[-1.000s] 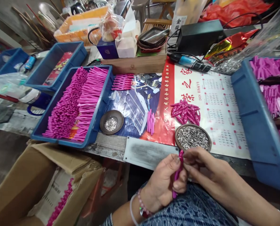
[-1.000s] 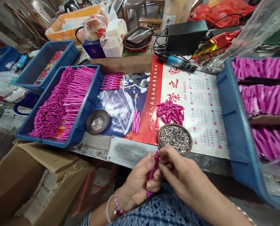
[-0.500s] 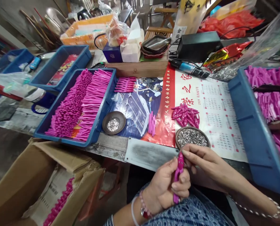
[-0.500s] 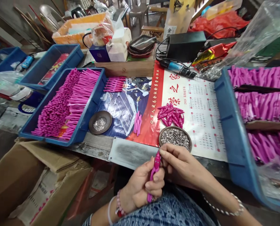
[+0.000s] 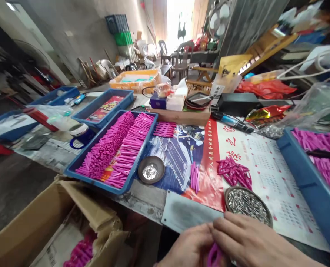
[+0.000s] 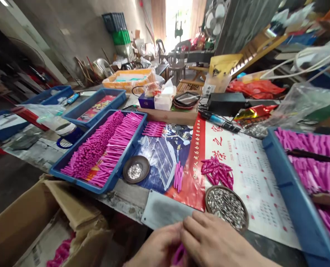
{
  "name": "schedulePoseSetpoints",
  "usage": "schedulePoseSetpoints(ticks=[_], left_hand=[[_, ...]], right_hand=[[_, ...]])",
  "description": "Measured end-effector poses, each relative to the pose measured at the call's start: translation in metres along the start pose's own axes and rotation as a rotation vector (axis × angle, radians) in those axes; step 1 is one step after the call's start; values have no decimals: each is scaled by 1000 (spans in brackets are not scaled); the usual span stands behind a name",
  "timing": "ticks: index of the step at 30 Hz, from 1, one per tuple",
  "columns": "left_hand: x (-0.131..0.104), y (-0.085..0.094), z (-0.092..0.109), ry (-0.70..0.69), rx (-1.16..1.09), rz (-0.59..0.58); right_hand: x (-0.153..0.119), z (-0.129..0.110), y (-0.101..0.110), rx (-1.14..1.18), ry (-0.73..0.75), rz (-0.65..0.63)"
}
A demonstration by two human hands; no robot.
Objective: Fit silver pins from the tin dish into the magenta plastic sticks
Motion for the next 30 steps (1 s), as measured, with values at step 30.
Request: schedulePoseSetpoints(ticks=[30], left_hand=[[18,107,23,-1040,79,1211]], right_hand=[[271,179,-37,-119,-539,207]])
Point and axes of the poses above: each hand's wrist, its own x-axis towards the middle knuckle, its own y-axis out of the back of the hand, z = x × y, the point moved 1 cm from there along x, towards the middle knuckle, and after that the axes turned 4 degrees about x, right-handed, at the moved point
